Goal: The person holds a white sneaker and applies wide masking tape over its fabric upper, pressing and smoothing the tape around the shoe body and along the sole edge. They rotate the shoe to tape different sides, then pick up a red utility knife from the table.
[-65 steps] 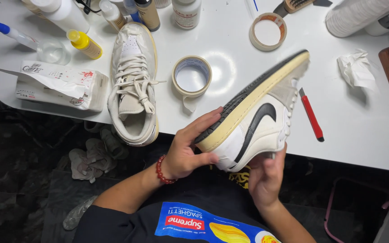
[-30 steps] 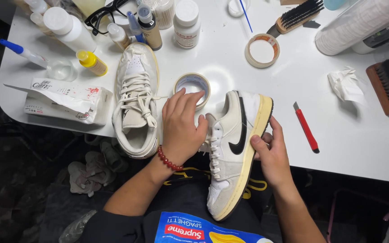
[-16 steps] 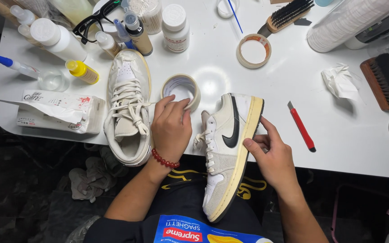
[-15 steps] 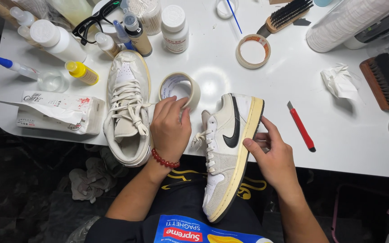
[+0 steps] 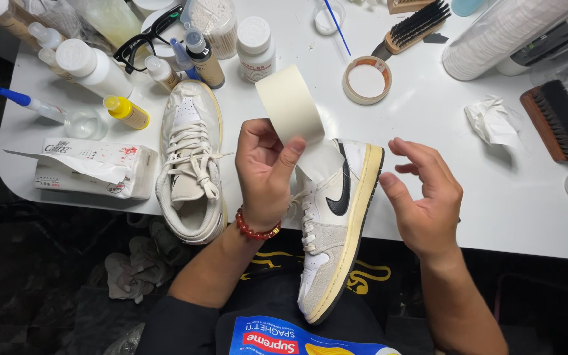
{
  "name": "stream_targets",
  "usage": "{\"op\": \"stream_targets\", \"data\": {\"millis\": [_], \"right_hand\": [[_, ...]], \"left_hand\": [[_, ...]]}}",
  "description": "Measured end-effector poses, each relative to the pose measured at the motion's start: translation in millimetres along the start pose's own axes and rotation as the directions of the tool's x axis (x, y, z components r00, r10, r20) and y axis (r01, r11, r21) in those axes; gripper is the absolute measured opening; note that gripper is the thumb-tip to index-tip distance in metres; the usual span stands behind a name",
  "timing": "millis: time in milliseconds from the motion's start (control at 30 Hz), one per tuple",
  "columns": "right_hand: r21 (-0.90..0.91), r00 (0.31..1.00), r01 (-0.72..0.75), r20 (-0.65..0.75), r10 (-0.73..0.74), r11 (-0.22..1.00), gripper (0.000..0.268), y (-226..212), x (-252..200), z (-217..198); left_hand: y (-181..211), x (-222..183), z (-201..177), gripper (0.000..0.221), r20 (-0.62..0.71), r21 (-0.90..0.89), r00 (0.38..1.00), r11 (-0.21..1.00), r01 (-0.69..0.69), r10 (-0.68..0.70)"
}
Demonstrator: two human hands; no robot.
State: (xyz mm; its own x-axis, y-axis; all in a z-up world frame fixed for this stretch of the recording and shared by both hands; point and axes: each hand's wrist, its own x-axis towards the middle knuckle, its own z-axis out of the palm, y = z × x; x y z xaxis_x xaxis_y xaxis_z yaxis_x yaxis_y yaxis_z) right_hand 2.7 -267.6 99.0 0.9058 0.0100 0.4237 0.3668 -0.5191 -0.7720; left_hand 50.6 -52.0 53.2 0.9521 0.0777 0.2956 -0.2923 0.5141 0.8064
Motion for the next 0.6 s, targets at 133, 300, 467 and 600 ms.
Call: {"op": "stream_targets", "data": {"millis": [133,300,467,600], "right_hand": [[0.236,0.993,-0.066,0.108,0.041,0.97,0.041,8,7,8],[0.457,0.869,-0.493,0.297,0.396,0.74,0.022,23,12,23],[0.498,0.925,-0.379,0.218,0.31,0.78,0.014,0,29,9],[0.484,0.947,-0.319,0.202,0.25,0.815,0.014,-20,46,-8]], "left_hand": [[2,0,15,0.029,0.096,0.044,0.994,0.998,-0.047,0.043],[0,-8,28,0.056,0.241,-0.08,0.969,0.996,-0.032,0.051],[-3,-23,12,0.076,0.349,-0.076,0.929,0.992,-0.105,0.125],[-15,-43,-7,0.076,0.469,0.035,0.827,0.929,-0.37,0.311]]}}
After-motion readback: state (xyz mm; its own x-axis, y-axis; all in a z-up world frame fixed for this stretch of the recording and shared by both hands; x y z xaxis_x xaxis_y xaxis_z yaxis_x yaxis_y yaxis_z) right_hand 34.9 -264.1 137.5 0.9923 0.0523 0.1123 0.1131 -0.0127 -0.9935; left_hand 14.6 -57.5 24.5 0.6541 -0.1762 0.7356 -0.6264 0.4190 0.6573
